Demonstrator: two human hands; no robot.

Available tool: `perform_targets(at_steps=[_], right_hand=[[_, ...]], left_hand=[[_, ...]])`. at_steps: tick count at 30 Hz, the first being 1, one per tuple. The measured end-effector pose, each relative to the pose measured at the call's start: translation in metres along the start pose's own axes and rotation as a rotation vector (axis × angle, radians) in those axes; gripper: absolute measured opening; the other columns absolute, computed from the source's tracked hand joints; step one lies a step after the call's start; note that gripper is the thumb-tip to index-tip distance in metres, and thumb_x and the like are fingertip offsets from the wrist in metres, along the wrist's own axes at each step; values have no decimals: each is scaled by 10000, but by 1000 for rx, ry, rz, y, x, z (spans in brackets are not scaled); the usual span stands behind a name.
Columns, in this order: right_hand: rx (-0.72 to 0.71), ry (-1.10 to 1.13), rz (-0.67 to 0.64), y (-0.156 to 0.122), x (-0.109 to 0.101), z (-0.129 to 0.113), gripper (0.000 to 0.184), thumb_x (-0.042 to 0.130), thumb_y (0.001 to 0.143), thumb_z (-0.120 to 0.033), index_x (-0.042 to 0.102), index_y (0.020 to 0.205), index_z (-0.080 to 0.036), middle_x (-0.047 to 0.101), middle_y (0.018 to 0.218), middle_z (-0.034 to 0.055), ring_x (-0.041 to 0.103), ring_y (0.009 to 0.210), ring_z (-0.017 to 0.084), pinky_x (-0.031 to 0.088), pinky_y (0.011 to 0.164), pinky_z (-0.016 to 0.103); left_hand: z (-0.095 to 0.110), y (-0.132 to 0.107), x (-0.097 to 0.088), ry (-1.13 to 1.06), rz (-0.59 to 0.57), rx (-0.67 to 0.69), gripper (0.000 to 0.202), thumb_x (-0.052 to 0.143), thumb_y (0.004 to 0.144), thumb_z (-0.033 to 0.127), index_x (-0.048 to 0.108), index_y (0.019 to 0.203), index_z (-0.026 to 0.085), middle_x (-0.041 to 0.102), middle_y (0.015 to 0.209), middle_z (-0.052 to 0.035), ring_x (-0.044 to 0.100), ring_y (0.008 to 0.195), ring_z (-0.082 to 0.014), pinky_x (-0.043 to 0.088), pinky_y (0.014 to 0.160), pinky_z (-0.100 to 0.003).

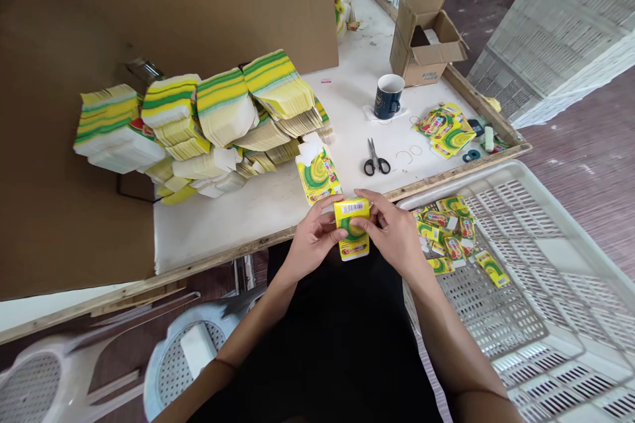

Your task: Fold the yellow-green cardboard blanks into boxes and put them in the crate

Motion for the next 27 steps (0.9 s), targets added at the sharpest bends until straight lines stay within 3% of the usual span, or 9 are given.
perform_targets(at_steps=[4, 9, 11, 13, 15, 17, 21, 25, 27], right_hand=[[-66, 159, 56, -3, 1, -1, 288, 657, 954, -403, 746, 1194, -272, 712, 1157, 88, 651, 825, 187, 503, 661, 315], [-125, 315, 93, -11, 4, -5, 132, 699, 937, -316, 779, 1036, -281, 761, 985, 56, 704, 938, 236, 562, 803, 387], [-146, 218, 190, -15, -8, -5, 114, 707, 931, -284, 787, 1012, -293, 758, 958, 54, 698, 915, 243, 554, 813, 409], [-123, -6, 358, -16, -27, 0, 139, 694, 941, -278, 791, 1039, -298, 744, 1012, 72, 678, 974, 266, 521, 900, 457], [-78, -272, 491, -16, -45, 8, 189, 684, 948, -313, 787, 1104, -284, 706, 1135, 111, 632, 1107, 309, 432, 1035, 526], [-57, -367, 509, -15, -53, 16, 245, 680, 945, -361, 774, 1147, -260, 680, 1178, 133, 602, 1158, 331, 418, 1039, 533], [44, -78, 298, -12, -28, 24, 253, 657, 944, -418, 770, 1071, -231, 731, 1029, 92, 645, 860, 226, 510, 749, 373], [265, 340, 146, -6, 19, 18, 371, 630, 937, -527, 762, 1017, -190, 759, 847, 63, 595, 646, 158, 486, 610, 307], [329, 531, 110, -2, 34, 13, 415, 660, 896, -577, 744, 1009, -187, 754, 809, 50, 564, 582, 137, 472, 552, 284]], left_hand=[[-5, 1, 2, 7, 4, 16, 610, 801, 832, 405, 562, 1370, 244, 715, 1272, -114, 751, 936, -222, 604, 828, -336], [-2, 3, 9, 159, 44, 254, 293, 651, 956, 358, 719, 1205, 217, 737, 1261, -110, 717, 1137, -248, 580, 981, -374], [5, 6, 7, 317, 61, 379, 268, 551, 1011, 290, 740, 1190, 228, 755, 1231, -102, 693, 1204, -241, 532, 1075, -403], [11, 12, -3, 518, 117, 471, 331, 529, 1016, 259, 682, 1310, 245, 693, 1363, -113, 625, 1320, -252, 442, 1181, -457], [11, 22, -19, 735, 210, 474, 487, 603, 977, 276, 552, 1460, 237, 519, 1560, -143, 439, 1495, -301, 268, 1275, -552], [4, 32, -35, 914, 266, 381, 630, 682, 925, 295, 481, 1515, 205, 382, 1645, -170, 262, 1575, -352, 115, 1286, -644], [-11, 38, -50, 969, 197, 312, 406, 572, 984, 272, 636, 1378, 197, 560, 1518, -149, 453, 1485, -312, 274, 1269, -608], [-9, 23, -41, 873, 177, 450, 352, 509, 1013, 242, 693, 1313, 250, 656, 1418, -100, 561, 1402, -264, 380, 1238, -559], [-5, 13, -31, 830, 98, 533, 372, 510, 1011, 213, 670, 1343, 270, 663, 1411, -90, 571, 1392, -253, 373, 1241, -561]])
Point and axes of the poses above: each hand's wrist, its own y-axis towards the middle knuckle, its own x-axis out of the palm, z = x × y, the point moved 1 cm from there along y, towards the middle knuckle
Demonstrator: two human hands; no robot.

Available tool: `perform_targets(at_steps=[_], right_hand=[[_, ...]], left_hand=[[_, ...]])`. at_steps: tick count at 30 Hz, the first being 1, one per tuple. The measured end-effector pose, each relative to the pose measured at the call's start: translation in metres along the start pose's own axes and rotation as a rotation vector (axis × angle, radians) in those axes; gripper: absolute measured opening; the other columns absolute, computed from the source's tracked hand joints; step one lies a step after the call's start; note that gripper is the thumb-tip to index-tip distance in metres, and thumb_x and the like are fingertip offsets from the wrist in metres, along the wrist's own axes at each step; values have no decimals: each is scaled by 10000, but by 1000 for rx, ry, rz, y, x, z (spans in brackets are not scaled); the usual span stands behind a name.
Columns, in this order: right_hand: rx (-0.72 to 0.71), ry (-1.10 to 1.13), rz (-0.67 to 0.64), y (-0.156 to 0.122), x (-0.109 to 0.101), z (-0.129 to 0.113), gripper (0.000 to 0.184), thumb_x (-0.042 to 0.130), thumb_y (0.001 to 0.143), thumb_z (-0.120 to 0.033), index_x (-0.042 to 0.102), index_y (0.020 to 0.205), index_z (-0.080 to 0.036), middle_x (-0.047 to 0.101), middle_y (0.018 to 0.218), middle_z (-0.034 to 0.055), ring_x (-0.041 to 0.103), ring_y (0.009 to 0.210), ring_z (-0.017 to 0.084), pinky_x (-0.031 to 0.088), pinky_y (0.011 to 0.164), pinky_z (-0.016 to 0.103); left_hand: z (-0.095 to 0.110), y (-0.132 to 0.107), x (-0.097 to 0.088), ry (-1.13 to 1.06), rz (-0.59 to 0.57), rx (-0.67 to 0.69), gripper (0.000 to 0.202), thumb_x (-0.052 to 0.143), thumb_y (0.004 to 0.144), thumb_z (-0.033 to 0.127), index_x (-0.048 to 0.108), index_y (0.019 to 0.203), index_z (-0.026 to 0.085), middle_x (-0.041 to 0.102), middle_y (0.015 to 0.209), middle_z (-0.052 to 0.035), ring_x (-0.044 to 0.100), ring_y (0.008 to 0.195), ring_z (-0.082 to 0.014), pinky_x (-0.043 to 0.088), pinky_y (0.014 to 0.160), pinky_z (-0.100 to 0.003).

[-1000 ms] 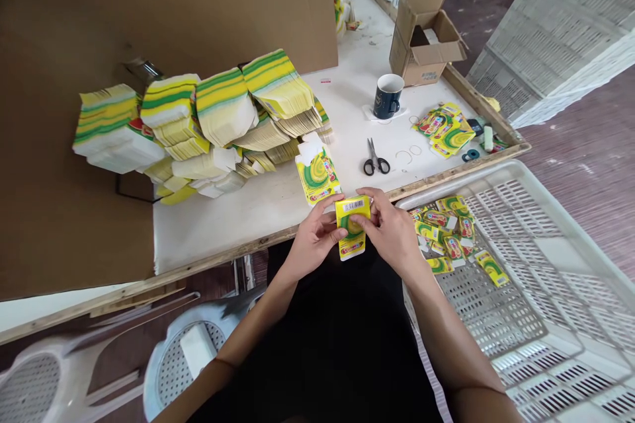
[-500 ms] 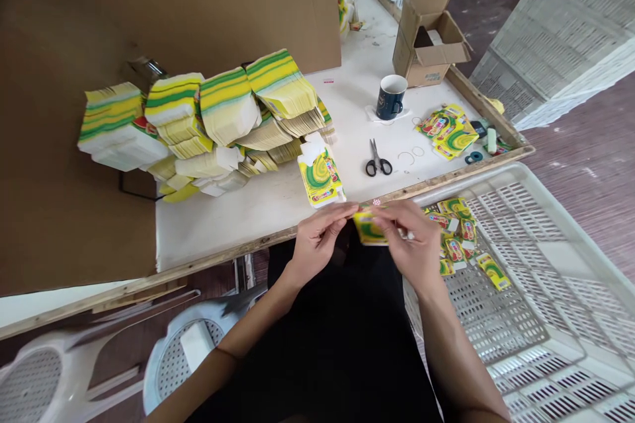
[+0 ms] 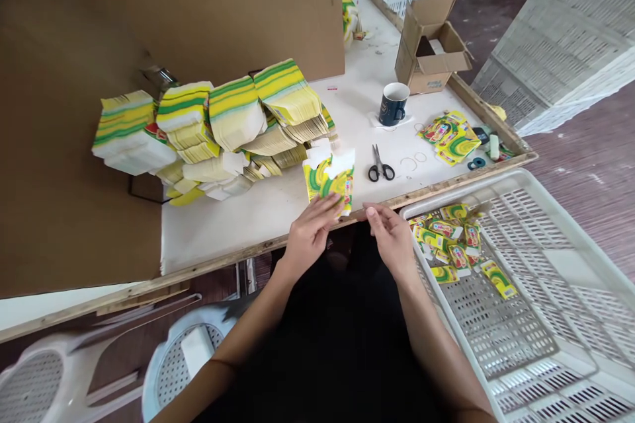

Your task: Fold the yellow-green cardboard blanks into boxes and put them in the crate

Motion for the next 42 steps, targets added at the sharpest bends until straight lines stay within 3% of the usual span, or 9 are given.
perform_targets(at_steps=[4, 7, 9, 13, 16, 26, 34, 38, 42], right_hand=[[24, 180, 52, 0, 8, -5, 404, 785, 798, -536, 689, 1013, -208, 750, 821, 35, 637, 631, 150, 515, 556, 265], [-17, 187, 125, -5, 4, -11, 391, 817, 789, -482, 640, 1025, -226, 734, 759, 14, 681, 672, 167, 575, 645, 290], [-20, 201, 69, -10, 4, -12, 383, 819, 795, -475, 637, 1029, -232, 736, 746, 11, 694, 680, 172, 595, 678, 308], [7, 244, -66, -16, 12, -9, 337, 805, 810, -495, 683, 984, -234, 773, 852, 54, 736, 789, 206, 624, 747, 357], [-14, 244, -62, -15, 15, -7, 330, 819, 792, -504, 712, 958, -240, 781, 960, 64, 743, 915, 223, 626, 860, 392], [-72, 110, -13, -19, 19, -6, 287, 764, 855, -487, 745, 954, -219, 760, 958, 69, 697, 863, 201, 602, 789, 349], [-56, 67, 10, -19, 23, -9, 361, 820, 773, -518, 693, 879, -197, 720, 797, 35, 622, 662, 159, 549, 628, 299], [-106, -11, 53, -17, 21, -9, 286, 779, 842, -450, 649, 889, -199, 678, 785, 20, 575, 627, 131, 496, 589, 270], [-238, -31, 22, -14, 13, -11, 434, 755, 878, -368, 567, 1249, -241, 682, 1016, 35, 564, 627, 103, 480, 563, 247]], left_hand=[[21, -8, 5, -172, -87, 119, 398, 592, 981, 236, 643, 1373, 287, 643, 1440, -96, 541, 1420, -271, 340, 1255, -570], [25, -8, 6, -363, 93, -54, 612, 664, 944, 378, 483, 1520, 279, 455, 1611, -120, 375, 1533, -300, 286, 1283, -529], [22, -5, 5, -591, 184, -231, 673, 648, 935, 495, 449, 1538, 272, 447, 1618, -123, 357, 1542, -306, 324, 1268, -492], [17, 2, 4, -1030, -43, -532, 675, 635, 834, 725, 691, 1260, 204, 705, 1330, -148, 588, 1353, -357, 524, 1091, -491], [17, 5, 3, -1135, -119, -604, 706, 715, 736, 757, 727, 1158, 191, 750, 1226, -150, 663, 1239, -364, 568, 1005, -487], [11, -1, 21, -1040, 96, -623, 516, 716, 841, 614, 701, 1098, 166, 789, 1063, -112, 724, 1100, -272, 571, 965, -398], [18, 0, 21, -692, 202, -619, 456, 680, 864, 618, 631, 864, 165, 710, 796, -28, 665, 771, -173, 540, 738, -295], [22, 0, 22, -686, 213, -552, 558, 756, 856, 490, 515, 1274, 210, 740, 980, -47, 711, 920, -198, 547, 853, -313], [23, -3, 14, -754, 105, -518, 779, 773, 866, 401, 298, 1470, 274, 741, 1073, -56, 734, 962, -211, 559, 858, -331]])
Point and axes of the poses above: each hand's wrist, its own y-axis towards the middle knuckle, its own x-axis out of the palm, z = x × y, the point moved 1 cm from there along y, towards the middle knuckle
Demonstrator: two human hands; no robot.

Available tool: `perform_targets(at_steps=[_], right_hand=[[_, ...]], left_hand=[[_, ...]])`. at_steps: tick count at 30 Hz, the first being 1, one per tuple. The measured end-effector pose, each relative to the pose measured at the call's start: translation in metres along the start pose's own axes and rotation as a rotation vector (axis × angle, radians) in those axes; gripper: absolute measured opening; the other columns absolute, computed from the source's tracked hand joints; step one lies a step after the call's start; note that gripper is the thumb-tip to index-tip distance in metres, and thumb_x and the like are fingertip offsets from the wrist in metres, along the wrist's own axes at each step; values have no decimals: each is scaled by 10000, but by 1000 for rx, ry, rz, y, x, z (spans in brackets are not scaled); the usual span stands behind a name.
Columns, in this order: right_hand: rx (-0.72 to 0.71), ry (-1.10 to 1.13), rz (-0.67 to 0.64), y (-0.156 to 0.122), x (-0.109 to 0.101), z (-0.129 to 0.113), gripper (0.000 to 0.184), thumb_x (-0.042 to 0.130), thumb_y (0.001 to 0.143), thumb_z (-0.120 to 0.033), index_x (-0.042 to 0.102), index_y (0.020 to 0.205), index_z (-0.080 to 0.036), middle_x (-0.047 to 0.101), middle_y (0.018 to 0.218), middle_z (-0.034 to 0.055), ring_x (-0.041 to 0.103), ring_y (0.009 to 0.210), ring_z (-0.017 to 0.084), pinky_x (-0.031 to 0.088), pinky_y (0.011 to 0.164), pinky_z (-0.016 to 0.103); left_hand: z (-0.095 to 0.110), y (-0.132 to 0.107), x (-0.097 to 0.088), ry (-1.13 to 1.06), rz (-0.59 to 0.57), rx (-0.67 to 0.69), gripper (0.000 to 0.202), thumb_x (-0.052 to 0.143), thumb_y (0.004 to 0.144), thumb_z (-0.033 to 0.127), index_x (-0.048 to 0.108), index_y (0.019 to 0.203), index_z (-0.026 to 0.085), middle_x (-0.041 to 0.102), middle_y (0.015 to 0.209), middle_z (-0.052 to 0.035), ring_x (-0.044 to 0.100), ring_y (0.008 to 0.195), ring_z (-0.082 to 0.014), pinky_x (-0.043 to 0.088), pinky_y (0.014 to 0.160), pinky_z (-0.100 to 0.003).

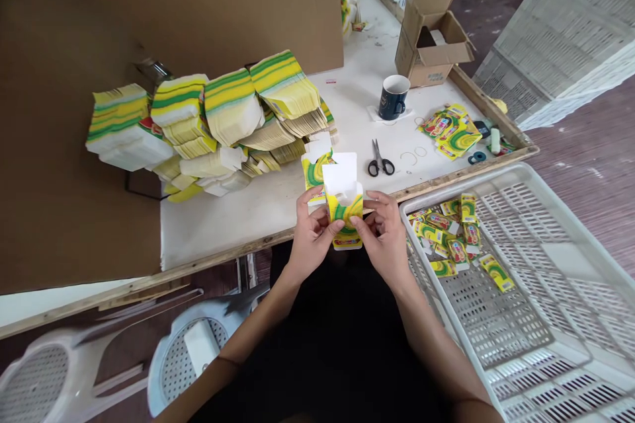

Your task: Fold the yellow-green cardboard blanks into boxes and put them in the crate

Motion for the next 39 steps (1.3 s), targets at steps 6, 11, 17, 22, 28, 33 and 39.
perform_targets(at_steps=[6, 11, 17, 22, 28, 33, 39], right_hand=[[-83, 6, -170, 6, -13, -5, 387, 673, 951, -350, 583, 1319, -274, 680, 1057, 46, 623, 750, 141, 524, 640, 266], [-98, -65, -236, 10, -23, -12, 141, 621, 987, -355, 691, 992, -234, 672, 888, 17, 616, 748, 142, 477, 653, 254], [-130, -148, -226, 13, -25, -13, 215, 589, 1004, -375, 695, 901, -220, 677, 825, 18, 623, 747, 152, 476, 678, 267], [-91, -109, -30, 16, -24, -7, 279, 661, 938, -487, 692, 1031, -226, 689, 1062, 78, 655, 769, 163, 531, 660, 285], [107, -22, -192, 19, -33, -13, 445, 575, 956, -587, 717, 1142, -208, 633, 702, 15, 548, 587, 142, 416, 518, 258], [93, -316, -295, 19, -26, -16, 340, 671, 890, -404, 674, 1159, -197, 590, 617, -32, 485, 533, 125, 381, 542, 254], [66, -468, -293, 19, -22, -12, 396, 627, 883, -336, 600, 1255, -203, 431, 532, -102, 416, 480, 115, 337, 539, 244]], left_hand=[[11, -1, -10, -61, -210, -27, 614, 771, 872, 348, 437, 1379, 260, 721, 1148, -73, 725, 984, -204, 562, 851, -307], [9, -3, -8, -153, -290, -75, 424, 802, 840, 297, 513, 1143, 232, 715, 1005, -25, 709, 901, -162, 553, 810, -263], [10, -5, -9, -139, -305, -120, 678, 776, 864, 354, 382, 1410, 274, 741, 1070, -70, 743, 953, -228, 577, 834, -329], [11, -1, -14, -46, -365, -125, 759, 738, 893, 382, 336, 1530, 283, 678, 1309, -131, 709, 1121, -278, 575, 926, -378], [3, 2, -14, 128, -285, 33, 406, 654, 956, 318, 581, 1353, 277, 531, 1503, -96, 686, 1135, -224, 558, 889, -289], [5, 1, -7, 110, -355, -41, 467, 582, 995, 354, 461, 1437, 266, 603, 1400, -118, 680, 1137, -235, 558, 924, -335], [8, 1, -5, 16, -298, -147, 585, 659, 940, 443, 396, 1420, 235, 669, 1288, -128, 692, 1102, -252, 565, 936, -381]])
Point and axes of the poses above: each hand's wrist, its own y-axis towards the middle knuckle, its own x-axis out of the palm, z = x × y, the point moved 1 cm from there along y, towards the middle knuckle
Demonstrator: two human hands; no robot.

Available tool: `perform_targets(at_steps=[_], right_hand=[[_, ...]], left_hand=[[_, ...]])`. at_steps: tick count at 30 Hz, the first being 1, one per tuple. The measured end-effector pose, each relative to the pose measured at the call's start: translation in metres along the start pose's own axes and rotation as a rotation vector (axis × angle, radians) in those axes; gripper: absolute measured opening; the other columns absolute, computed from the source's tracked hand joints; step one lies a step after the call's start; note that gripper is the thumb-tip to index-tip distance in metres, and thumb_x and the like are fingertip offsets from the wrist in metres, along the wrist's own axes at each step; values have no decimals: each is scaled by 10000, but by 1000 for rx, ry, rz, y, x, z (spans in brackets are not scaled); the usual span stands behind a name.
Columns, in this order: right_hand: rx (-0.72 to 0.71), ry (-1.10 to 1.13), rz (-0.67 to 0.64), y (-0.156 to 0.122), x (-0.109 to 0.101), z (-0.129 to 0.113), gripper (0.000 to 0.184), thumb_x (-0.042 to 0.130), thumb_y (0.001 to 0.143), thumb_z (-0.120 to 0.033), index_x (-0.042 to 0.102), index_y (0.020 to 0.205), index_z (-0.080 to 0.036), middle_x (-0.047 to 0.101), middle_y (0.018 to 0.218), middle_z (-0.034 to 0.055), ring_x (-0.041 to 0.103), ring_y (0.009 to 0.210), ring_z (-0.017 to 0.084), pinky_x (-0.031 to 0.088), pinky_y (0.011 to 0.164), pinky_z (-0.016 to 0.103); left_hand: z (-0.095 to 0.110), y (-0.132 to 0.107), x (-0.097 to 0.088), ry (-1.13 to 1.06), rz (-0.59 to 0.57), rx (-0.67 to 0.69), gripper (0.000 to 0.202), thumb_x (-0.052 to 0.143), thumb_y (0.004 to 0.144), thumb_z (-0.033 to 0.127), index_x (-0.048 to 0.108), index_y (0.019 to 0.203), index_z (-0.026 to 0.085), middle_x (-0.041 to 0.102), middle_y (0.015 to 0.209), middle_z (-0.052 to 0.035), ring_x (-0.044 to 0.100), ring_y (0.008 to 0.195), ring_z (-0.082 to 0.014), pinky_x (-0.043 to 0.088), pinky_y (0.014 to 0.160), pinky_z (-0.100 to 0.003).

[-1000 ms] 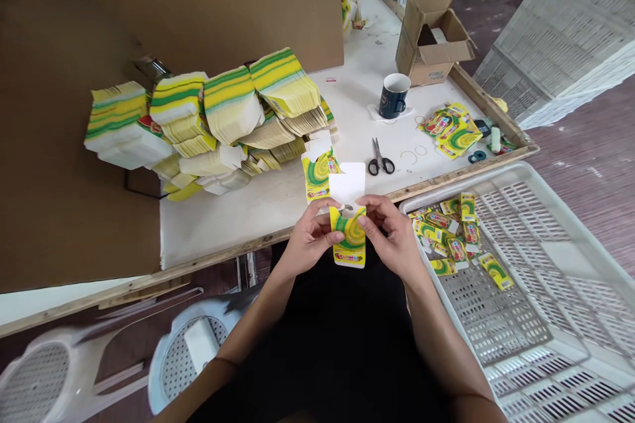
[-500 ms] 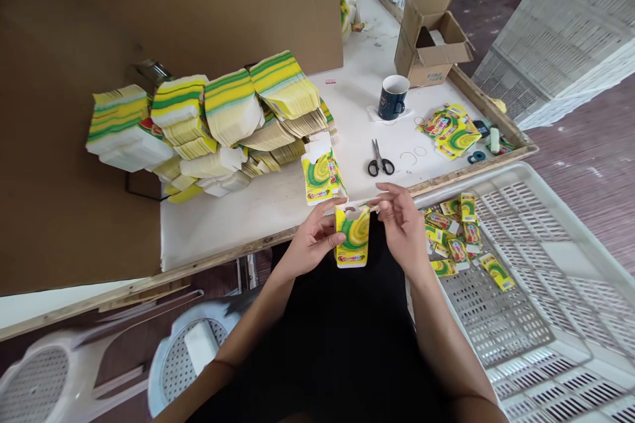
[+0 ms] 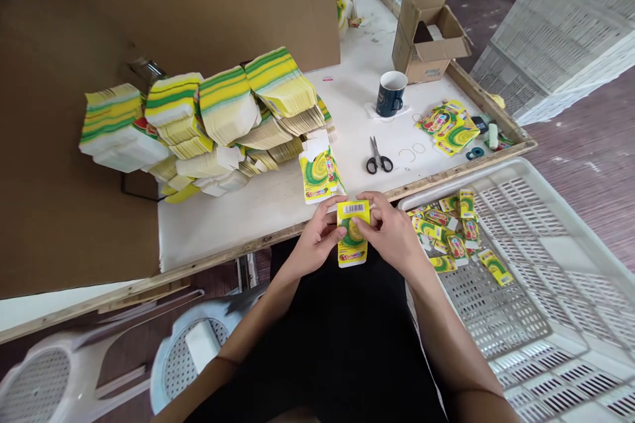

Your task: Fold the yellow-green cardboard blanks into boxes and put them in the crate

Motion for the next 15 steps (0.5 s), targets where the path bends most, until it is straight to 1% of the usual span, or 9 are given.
perform_targets(at_steps=[3, 7, 9, 12, 14, 15], right_hand=[[15, -23, -15, 0, 2, -1, 449, 653, 848, -334, 574, 1272, -210, 455, 539, -107, 457, 486, 122, 335, 542, 242], [87, -112, 53, 3, 7, -1, 393, 657, 807, -278, 590, 1188, -207, 485, 521, -105, 468, 474, 133, 334, 555, 256], [92, -99, 66, 4, 7, 0, 396, 655, 810, -263, 592, 1197, -213, 500, 529, -98, 466, 475, 137, 339, 553, 263], [-21, 42, 39, 4, 2, 2, 349, 640, 882, -331, 633, 1216, -229, 574, 611, -52, 467, 510, 144, 369, 547, 279], [-92, 134, 46, 3, -2, 4, 300, 619, 932, -400, 689, 1176, -241, 654, 755, 3, 488, 571, 148, 392, 553, 289], [-105, 167, 60, 3, -4, 4, 289, 620, 942, -423, 713, 1151, -247, 684, 848, 26, 511, 613, 150, 409, 563, 291]], left_hand=[[0, 1, 1, 0, 9, 12, 569, 666, 935, 437, 410, 1398, 228, 681, 1263, -123, 693, 1096, -250, 564, 935, -382], [-1, 1, 5, 50, 15, 7, 542, 649, 947, 406, 421, 1406, 231, 657, 1302, -127, 680, 1132, -254, 556, 950, -387], [-1, 1, 5, 57, 28, 15, 558, 665, 937, 393, 421, 1414, 234, 649, 1320, -128, 672, 1155, -256, 553, 956, -384], [0, 2, 1, 0, 62, 42, 576, 704, 910, 414, 440, 1389, 233, 679, 1281, -124, 688, 1133, -256, 560, 938, -374], [0, 3, -3, -49, 68, 44, 592, 745, 878, 426, 467, 1363, 232, 713, 1221, -114, 709, 1088, -254, 569, 915, -367], [-1, 4, -4, -69, 65, 41, 599, 767, 860, 425, 483, 1351, 231, 724, 1197, -109, 719, 1063, -252, 572, 904, -364]])
Point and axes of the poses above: each hand's wrist, its own y-axis towards the middle knuckle, its own x-axis out of the palm, z = x × y, the point moved 1 cm from there along y, towards the middle knuckle
